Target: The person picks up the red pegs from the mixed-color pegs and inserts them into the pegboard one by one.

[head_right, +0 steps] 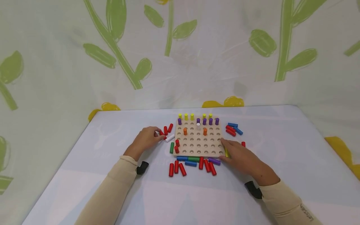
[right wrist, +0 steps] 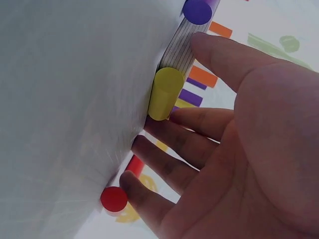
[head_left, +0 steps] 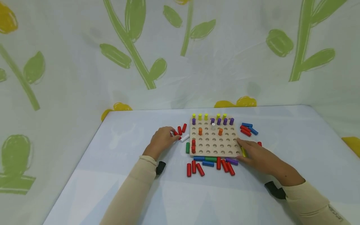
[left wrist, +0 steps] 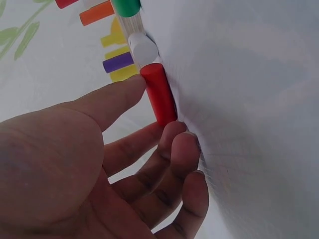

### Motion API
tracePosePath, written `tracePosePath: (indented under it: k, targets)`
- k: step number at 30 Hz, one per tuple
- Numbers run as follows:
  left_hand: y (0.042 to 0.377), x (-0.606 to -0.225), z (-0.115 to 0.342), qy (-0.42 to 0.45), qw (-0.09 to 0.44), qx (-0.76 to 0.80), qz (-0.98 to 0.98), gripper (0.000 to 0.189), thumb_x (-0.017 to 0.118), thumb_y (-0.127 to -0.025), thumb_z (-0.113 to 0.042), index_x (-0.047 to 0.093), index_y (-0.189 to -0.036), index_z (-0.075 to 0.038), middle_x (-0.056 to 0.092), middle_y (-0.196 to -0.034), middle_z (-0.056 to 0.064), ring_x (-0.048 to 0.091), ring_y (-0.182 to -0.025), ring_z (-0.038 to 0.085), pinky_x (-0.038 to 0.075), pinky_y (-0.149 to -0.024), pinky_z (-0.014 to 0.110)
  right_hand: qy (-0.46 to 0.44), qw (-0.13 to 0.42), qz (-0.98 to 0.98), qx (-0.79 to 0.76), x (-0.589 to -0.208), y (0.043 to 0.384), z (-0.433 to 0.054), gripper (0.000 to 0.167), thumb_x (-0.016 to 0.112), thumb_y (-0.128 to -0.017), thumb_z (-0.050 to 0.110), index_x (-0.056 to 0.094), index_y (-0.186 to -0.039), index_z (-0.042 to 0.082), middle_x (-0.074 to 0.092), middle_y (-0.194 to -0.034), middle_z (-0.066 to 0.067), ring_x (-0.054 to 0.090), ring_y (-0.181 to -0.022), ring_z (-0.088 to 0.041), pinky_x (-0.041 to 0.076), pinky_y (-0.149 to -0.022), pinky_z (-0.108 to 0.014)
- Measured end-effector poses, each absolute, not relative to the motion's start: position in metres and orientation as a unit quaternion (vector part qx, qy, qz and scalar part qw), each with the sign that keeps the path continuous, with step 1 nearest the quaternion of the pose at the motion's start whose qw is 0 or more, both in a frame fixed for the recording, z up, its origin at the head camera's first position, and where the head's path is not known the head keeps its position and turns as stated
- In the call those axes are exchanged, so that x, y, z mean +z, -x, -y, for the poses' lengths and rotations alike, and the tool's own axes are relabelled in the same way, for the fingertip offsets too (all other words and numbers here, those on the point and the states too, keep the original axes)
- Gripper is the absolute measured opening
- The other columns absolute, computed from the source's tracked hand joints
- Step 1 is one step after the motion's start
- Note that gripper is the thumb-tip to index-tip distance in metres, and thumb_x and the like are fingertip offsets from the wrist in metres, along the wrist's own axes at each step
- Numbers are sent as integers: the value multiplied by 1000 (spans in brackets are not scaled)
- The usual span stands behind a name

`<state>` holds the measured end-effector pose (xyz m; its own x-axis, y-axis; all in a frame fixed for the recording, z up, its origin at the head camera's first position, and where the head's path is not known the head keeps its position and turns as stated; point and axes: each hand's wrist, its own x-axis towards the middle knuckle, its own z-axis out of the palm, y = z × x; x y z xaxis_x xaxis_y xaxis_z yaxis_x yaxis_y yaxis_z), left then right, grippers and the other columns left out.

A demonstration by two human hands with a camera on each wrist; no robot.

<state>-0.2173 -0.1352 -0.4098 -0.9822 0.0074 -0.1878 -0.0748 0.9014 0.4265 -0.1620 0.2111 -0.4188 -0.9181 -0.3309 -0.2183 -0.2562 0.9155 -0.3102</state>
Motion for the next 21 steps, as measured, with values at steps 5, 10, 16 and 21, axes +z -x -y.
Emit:
tracePosePath:
  k: [5,10,16,21]
  targets:
    - [220,-412,136,17,93,230,-969,38,73,-91,-34,69,-122,-12,67,-94,4,59,-84,19,50,-69,27,148,132,-970,-140,-419,161,-210,83,66,-94,47,30,-156,4,40,-152,-30,37,-139,-50,42,-105,-62]
    - [223,-410,138,15,86,242,-966,36,74,-90,-34,70,-119,-13,67,-94,5,59,-85,20,50,-70,28,153,122,-971,-140,-418,161,-209,81,63,-95,47,31,-155,3,40,-153,-28,37,-140,-49,42,-106,-62]
    - [222,-413,139,22,92,256,-962,36,76,-89,-35,68,-117,-15,65,-93,4,57,-86,20,48,-70,29,145,133,-970,-143,-420,162,-209,82,62,-95,49,30,-156,4,39,-153,-29,36,-140,-50,42,-105,-63]
    - [222,-414,140,28,93,280,-955,34,78,-87,-32,64,-113,-16,64,-91,4,57,-83,20,46,-69,29,139,139,-970,-145,-421,162,-208,83,63,-95,49,30,-156,4,38,-153,-29,35,-140,-50,41,-105,-63]
